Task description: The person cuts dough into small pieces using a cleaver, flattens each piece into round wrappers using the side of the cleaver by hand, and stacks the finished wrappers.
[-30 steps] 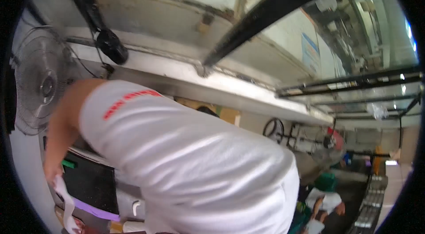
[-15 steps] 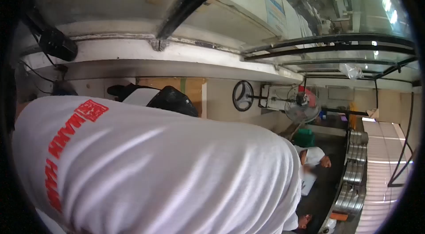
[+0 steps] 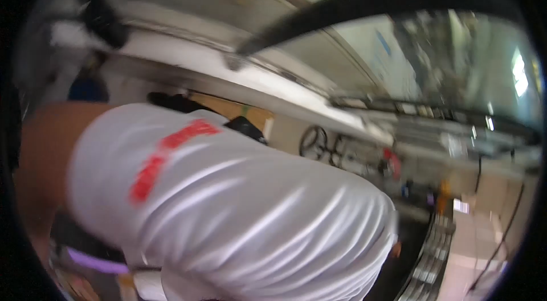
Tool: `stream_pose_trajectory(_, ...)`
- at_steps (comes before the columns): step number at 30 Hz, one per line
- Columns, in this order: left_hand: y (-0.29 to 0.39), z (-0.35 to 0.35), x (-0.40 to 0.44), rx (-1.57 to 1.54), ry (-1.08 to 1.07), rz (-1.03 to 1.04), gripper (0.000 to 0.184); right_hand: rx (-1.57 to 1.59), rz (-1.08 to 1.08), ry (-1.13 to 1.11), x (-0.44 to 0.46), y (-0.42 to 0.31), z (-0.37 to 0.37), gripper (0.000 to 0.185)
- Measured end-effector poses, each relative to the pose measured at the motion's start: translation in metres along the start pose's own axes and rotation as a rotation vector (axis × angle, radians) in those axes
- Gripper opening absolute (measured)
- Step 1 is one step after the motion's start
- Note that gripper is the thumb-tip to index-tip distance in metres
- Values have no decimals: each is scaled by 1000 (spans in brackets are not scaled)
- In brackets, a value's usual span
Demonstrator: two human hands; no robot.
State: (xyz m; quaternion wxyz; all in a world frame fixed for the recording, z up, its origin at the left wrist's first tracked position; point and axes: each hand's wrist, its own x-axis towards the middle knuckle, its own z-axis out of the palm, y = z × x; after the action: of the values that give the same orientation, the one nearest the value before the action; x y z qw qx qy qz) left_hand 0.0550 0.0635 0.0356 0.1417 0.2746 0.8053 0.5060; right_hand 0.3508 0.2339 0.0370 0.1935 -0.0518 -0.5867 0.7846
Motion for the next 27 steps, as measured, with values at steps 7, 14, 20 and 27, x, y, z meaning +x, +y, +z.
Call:
stream_pose_trajectory(7, -8, -122, -204, -138, 367, -274, 28, 309, 217, -326, 73, 9, 62, 45)
stream_pose_trajectory(14, -6, -44, -338, -573, 671, -579, 30, 267, 881, -275, 12, 118, 110, 57)
stream_pose_trajectory(20, -11, -92, -406, -519, 910, -669, 32, 138, 979, -539, 15, 121, 203, 58)
stream_pose_trajectory(27, -47, -253, -454, -411, 1245, -376, 25, 7, 518, -965, 98, 144, 430, 53)
